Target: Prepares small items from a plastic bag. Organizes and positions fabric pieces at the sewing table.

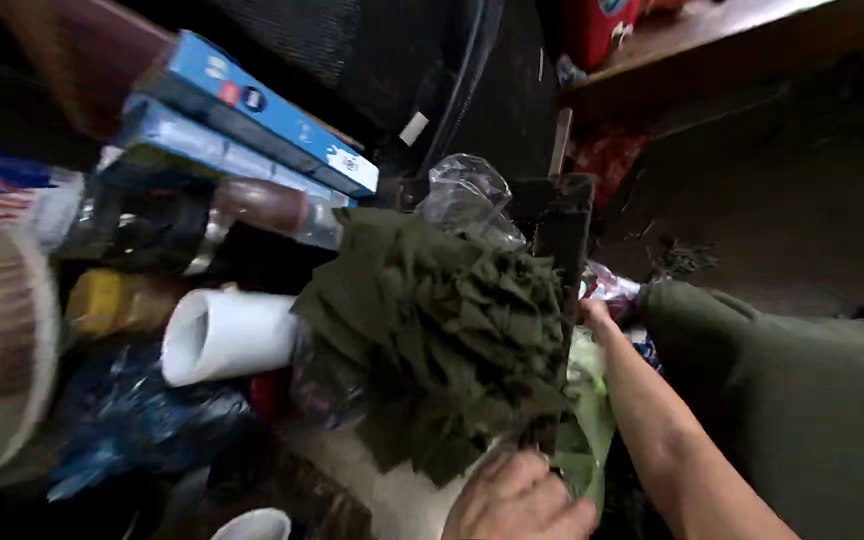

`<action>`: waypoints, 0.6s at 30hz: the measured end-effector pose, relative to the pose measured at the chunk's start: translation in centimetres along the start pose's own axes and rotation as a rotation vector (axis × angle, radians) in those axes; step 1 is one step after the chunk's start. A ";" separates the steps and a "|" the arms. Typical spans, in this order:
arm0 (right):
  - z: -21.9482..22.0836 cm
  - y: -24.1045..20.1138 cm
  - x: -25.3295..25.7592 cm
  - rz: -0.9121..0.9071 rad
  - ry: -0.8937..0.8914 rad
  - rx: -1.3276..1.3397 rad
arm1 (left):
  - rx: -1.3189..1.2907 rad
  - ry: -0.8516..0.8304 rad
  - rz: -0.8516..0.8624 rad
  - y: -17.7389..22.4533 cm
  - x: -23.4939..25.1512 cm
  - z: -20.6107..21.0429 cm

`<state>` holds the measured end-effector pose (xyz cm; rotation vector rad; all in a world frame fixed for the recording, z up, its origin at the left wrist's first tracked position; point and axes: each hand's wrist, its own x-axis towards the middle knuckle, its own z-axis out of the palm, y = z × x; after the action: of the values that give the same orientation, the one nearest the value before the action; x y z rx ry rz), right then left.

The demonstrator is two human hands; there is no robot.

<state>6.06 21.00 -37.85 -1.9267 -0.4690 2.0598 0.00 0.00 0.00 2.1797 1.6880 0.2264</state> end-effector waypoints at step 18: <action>-19.0 -5.5 -34.0 -1.425 -0.186 -0.523 | -0.034 0.152 0.301 6.1 -6.7 2.2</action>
<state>27.32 12.66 -5.87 -0.8900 -1.8512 1.1222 4.44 -8.13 0.94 2.4372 1.4091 0.5080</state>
